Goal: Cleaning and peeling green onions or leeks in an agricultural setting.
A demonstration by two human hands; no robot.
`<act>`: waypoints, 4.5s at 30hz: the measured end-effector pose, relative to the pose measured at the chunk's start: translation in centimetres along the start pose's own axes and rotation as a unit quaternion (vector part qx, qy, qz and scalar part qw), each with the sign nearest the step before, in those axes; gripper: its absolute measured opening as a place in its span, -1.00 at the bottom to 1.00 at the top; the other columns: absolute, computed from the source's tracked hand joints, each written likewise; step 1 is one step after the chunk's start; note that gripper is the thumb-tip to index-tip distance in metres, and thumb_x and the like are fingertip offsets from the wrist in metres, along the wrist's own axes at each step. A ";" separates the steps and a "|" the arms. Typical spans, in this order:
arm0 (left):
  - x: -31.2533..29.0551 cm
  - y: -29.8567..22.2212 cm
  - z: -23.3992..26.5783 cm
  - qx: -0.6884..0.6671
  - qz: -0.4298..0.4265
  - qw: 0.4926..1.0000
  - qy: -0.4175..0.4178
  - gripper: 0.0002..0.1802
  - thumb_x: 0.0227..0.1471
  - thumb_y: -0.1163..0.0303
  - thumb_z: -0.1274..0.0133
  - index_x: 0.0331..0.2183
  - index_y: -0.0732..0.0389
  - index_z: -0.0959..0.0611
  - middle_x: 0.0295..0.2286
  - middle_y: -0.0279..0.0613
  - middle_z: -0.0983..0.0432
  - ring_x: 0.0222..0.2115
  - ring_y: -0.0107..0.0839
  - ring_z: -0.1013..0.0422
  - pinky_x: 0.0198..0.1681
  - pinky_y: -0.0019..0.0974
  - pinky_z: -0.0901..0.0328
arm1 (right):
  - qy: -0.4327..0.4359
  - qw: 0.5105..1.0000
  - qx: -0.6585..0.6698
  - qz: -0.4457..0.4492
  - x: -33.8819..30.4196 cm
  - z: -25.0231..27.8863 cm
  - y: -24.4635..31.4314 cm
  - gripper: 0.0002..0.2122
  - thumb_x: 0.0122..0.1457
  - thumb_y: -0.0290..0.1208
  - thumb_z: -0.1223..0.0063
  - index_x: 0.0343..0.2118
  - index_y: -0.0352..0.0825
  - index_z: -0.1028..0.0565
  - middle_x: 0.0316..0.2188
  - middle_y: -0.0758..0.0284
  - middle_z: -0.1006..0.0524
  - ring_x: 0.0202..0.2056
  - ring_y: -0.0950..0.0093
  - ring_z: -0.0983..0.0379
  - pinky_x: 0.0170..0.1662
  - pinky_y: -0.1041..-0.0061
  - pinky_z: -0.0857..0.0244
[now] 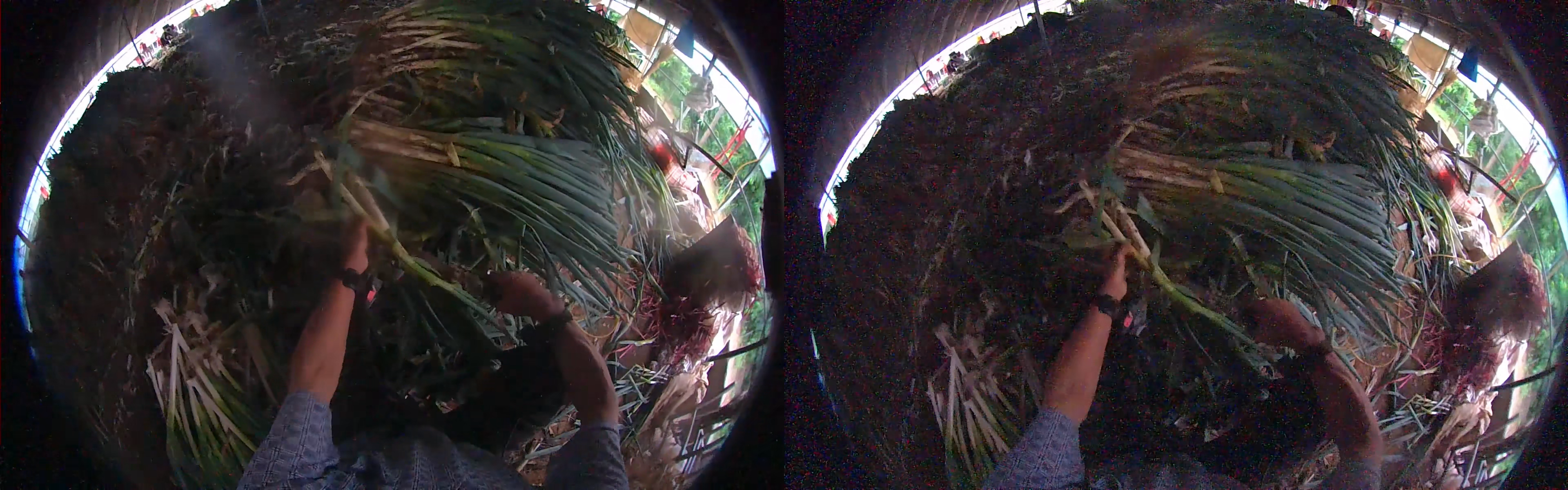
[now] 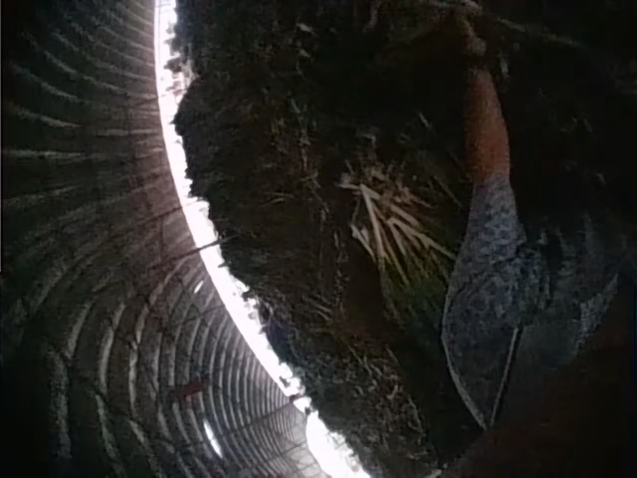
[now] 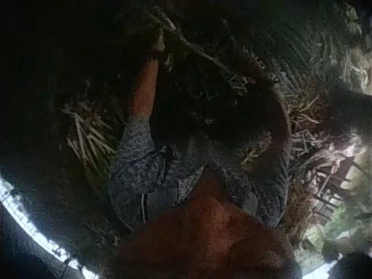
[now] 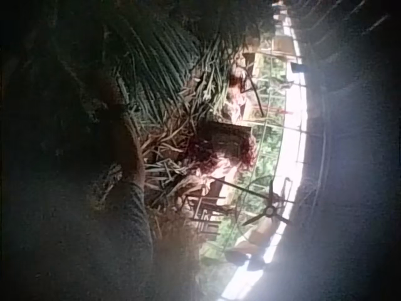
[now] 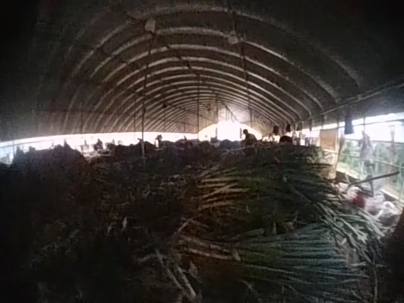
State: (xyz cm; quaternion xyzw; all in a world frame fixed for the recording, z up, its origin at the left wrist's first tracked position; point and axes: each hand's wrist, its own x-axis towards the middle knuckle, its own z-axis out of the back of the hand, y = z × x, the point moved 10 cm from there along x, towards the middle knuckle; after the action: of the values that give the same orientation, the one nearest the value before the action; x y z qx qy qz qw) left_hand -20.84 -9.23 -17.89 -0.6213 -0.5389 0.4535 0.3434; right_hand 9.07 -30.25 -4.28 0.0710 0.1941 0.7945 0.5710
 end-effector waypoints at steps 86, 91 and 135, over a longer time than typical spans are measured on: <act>7.7 0.8 -2.1 0.201 0.058 0.978 -0.024 -0.38 0.18 -0.14 0.05 0.11 0.06 -0.42 0.01 -0.12 -0.36 0.00 -0.26 -0.32 0.01 -0.15 -0.25 | -0.120 0.987 0.097 -0.043 13.6 -3.6 -0.7 -0.61 -0.02 -0.09 -0.20 -0.21 -0.28 -0.55 -0.40 0.06 -0.59 -0.31 0.02 -0.53 -0.26 0.10 -0.39; 10.5 2.7 1.1 0.254 -0.119 0.958 0.058 -0.40 0.21 -0.22 0.18 0.03 0.04 -0.44 -0.12 -0.19 -0.37 -0.13 -0.31 -0.33 -0.03 -0.21 -0.24 | -0.090 0.990 0.106 -0.035 15.2 -3.3 0.9 -0.62 -0.02 -0.11 -0.19 -0.22 -0.29 -0.54 -0.40 0.04 -0.58 -0.33 0.00 -0.52 -0.29 0.06 -0.39; -12.4 13.2 -1.9 -0.135 0.184 0.972 0.060 -0.53 0.25 -0.12 0.30 -0.42 0.06 -0.40 -0.70 -0.34 -0.27 -0.73 -0.42 -0.21 -0.67 -0.22 -0.17 | 0.020 0.997 -0.001 -0.076 9.3 -5.4 1.1 -0.64 0.03 -0.19 -0.09 -0.26 -0.42 -0.51 -0.39 -0.02 -0.58 -0.29 -0.01 -0.55 -0.21 0.04 -0.44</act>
State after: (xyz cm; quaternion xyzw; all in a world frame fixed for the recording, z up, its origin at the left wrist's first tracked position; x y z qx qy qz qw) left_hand -14.45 -23.74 -26.92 -0.7764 -0.4502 0.3936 0.1989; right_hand 3.13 -23.08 -9.79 0.0392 0.2098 0.7500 0.6261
